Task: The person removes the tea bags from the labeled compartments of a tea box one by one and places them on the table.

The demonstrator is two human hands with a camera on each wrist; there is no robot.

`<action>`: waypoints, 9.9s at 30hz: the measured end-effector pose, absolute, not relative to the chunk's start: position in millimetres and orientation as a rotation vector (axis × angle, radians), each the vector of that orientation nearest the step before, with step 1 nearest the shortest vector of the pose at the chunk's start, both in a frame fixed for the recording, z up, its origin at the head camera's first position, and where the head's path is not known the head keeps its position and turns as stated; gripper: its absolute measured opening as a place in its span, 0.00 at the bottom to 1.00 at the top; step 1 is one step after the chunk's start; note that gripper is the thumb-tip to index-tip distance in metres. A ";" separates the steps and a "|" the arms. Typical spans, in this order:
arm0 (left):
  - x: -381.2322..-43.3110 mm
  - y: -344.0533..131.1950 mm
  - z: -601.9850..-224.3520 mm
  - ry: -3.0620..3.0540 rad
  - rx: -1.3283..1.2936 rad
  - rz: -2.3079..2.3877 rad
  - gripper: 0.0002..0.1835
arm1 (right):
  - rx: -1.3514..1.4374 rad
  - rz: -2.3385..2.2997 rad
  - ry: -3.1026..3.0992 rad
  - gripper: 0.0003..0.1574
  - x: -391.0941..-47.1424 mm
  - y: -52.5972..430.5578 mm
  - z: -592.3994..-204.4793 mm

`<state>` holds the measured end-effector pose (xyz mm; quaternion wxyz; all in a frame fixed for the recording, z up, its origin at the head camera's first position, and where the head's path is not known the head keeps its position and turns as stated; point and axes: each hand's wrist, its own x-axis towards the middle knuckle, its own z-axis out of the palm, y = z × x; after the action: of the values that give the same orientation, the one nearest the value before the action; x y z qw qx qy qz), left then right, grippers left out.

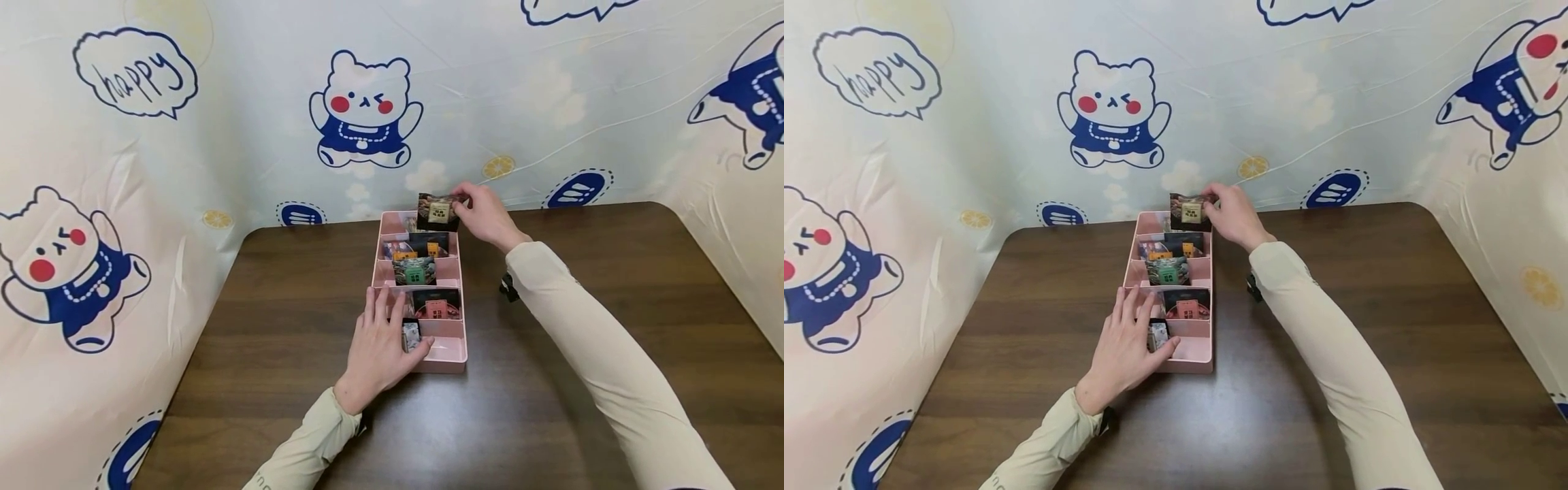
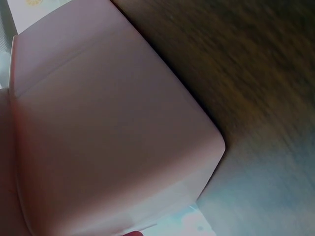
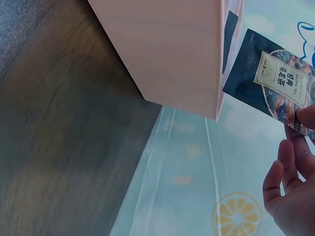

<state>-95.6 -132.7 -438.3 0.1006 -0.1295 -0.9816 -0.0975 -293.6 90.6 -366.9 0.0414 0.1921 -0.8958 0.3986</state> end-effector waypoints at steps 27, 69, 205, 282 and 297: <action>-94.9 -132.5 -438.8 -2.920 -0.379 -0.295 0.47 | 0.374 1.356 -2.746 0.23 -296.1 128.7 -381.2; -95.9 -131.7 -439.7 -2.872 -0.379 -0.298 0.44 | 0.250 1.107 -3.104 0.24 -310.1 160.2 -439.0; -95.8 -131.4 -438.8 -2.911 -0.363 -0.314 0.42 | 0.501 0.988 -3.019 0.21 -305.1 56.2 -405.9; -95.8 -131.0 -439.3 -2.912 -0.361 -0.332 0.41 | 0.414 1.203 -2.898 0.15 -299.0 74.3 -383.2; -95.3 -131.0 -439.1 -2.875 -0.376 -0.342 0.40 | 0.288 1.342 -2.734 0.14 -297.8 82.5 -377.3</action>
<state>-95.3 -131.0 -439.1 0.1106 -0.1281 -0.9787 -0.1164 -297.8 82.5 -377.3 0.0414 0.0939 -0.8929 0.4385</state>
